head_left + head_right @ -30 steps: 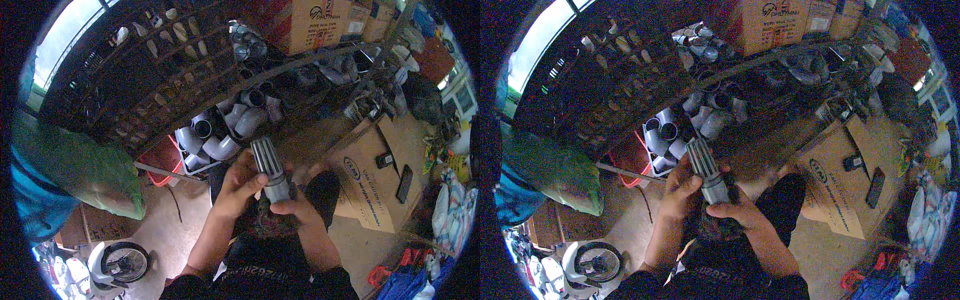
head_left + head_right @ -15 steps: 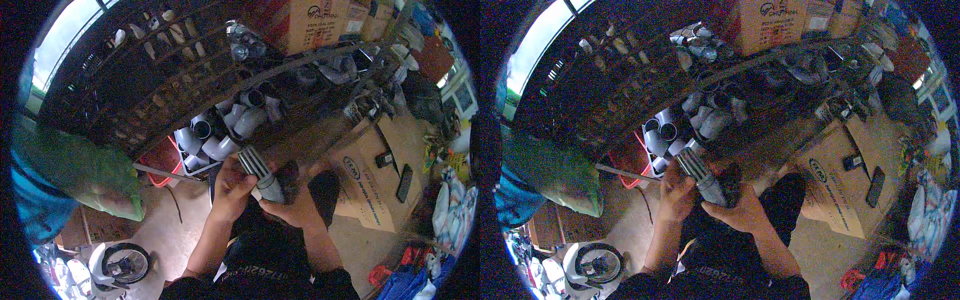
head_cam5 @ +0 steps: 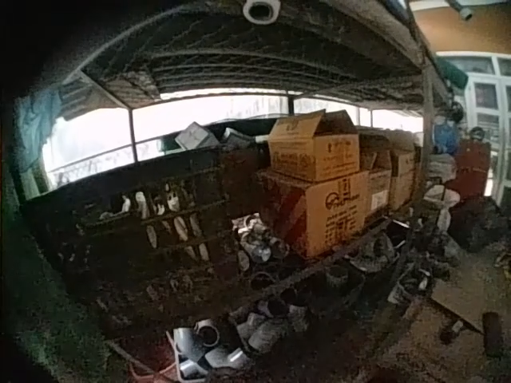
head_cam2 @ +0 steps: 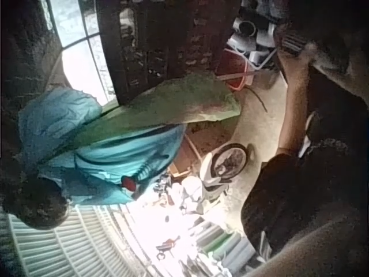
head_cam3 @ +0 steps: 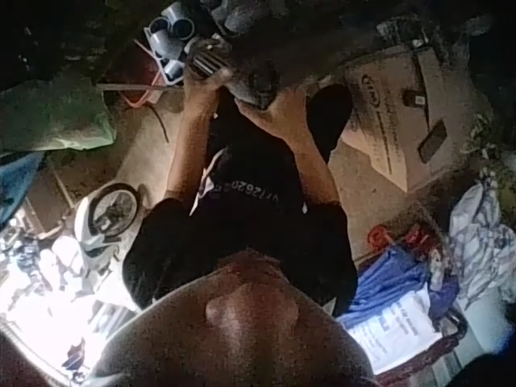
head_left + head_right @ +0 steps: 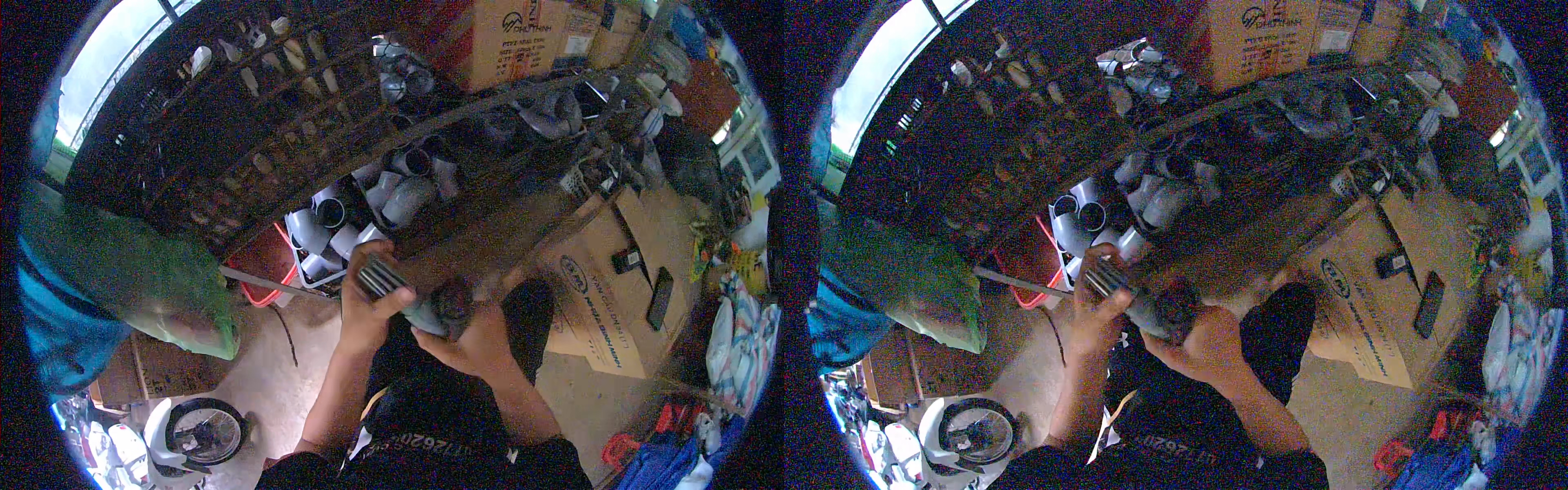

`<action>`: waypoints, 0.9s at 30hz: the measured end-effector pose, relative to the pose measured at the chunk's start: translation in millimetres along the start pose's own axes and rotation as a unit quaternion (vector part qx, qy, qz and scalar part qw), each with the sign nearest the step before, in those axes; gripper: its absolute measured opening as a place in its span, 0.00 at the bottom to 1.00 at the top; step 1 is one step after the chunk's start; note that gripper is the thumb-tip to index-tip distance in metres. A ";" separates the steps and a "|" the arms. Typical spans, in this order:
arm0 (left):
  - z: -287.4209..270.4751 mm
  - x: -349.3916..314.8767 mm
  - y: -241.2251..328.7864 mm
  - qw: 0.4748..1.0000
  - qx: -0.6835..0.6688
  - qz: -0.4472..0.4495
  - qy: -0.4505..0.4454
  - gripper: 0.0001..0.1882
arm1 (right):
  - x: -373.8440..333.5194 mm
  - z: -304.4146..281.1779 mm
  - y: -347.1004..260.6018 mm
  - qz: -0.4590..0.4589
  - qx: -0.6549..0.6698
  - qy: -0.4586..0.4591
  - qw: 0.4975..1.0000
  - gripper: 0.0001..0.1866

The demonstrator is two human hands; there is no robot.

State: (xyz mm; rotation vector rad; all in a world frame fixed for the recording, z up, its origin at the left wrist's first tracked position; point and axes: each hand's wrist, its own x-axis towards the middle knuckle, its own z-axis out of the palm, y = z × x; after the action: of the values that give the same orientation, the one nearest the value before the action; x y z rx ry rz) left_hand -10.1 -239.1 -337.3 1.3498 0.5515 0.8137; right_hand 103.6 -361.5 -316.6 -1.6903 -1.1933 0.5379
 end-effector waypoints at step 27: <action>0.8 -2.1 -5.2 0.971 -0.227 -0.033 -0.069 0.36 | 4.4 0.2 7.4 -0.022 0.112 0.041 0.993 0.28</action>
State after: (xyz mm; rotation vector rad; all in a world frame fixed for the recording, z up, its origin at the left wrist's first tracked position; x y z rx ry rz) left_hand -9.8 -241.4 -342.5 0.9519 0.2762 0.7316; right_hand 108.8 -358.0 -322.4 -1.4779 -1.0664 0.5501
